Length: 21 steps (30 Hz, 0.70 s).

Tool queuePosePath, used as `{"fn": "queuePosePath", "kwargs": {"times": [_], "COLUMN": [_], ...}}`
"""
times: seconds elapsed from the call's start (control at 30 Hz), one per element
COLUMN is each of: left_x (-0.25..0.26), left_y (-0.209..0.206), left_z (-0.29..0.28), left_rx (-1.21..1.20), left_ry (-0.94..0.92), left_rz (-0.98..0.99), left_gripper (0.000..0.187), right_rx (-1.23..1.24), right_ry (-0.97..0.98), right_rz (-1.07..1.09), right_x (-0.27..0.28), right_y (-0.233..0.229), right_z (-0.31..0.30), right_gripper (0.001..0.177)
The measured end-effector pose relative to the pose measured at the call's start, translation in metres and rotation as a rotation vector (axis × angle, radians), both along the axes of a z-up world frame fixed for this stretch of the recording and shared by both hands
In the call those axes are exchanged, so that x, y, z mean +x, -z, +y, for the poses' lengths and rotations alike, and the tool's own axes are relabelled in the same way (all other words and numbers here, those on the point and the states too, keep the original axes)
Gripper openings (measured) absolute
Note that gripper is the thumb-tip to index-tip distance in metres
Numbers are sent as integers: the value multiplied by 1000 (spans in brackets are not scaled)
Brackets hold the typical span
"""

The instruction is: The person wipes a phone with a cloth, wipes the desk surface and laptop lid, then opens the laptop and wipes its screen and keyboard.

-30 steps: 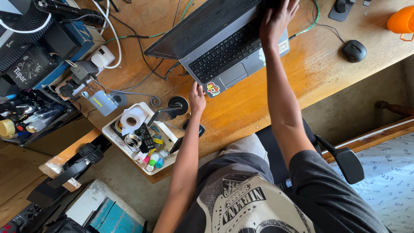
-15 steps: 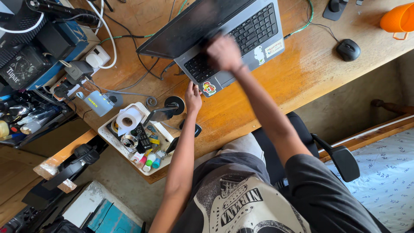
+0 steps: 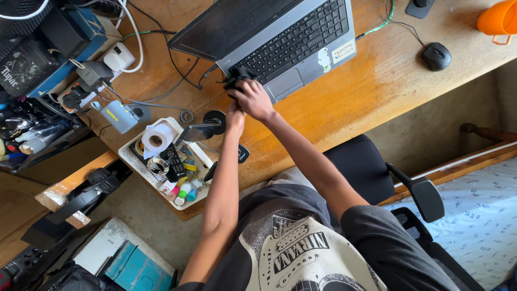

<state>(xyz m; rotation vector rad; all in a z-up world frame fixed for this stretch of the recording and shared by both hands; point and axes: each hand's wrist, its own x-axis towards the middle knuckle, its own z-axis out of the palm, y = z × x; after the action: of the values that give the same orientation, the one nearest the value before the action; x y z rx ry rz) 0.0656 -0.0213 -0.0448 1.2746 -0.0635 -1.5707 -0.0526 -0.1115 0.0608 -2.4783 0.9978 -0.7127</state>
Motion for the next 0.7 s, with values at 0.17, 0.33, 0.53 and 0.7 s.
{"fn": "queuePosePath", "kwargs": {"times": [0.17, 0.33, 0.53, 0.7], "left_x": [-15, -22, -9, -19], "left_y": [-9, -23, -13, -23], "left_z": [12, -4, -15, -15], "left_rx": [18, 118, 198, 194], "left_ry": [-17, 18, -107, 347], "left_rz": [-76, -232, -120, -772], "left_gripper": [58, 51, 58, 42], "right_rx": [218, 275, 96, 24], "right_ry": [22, 112, 121, 265], "right_rz": [100, 186, -139, -45], "right_x": [-69, -102, -25, -39], "right_y": [21, 22, -17, -13], "right_z": [62, 85, -6, -51], "right_gripper": [40, 41, 39, 41]}}
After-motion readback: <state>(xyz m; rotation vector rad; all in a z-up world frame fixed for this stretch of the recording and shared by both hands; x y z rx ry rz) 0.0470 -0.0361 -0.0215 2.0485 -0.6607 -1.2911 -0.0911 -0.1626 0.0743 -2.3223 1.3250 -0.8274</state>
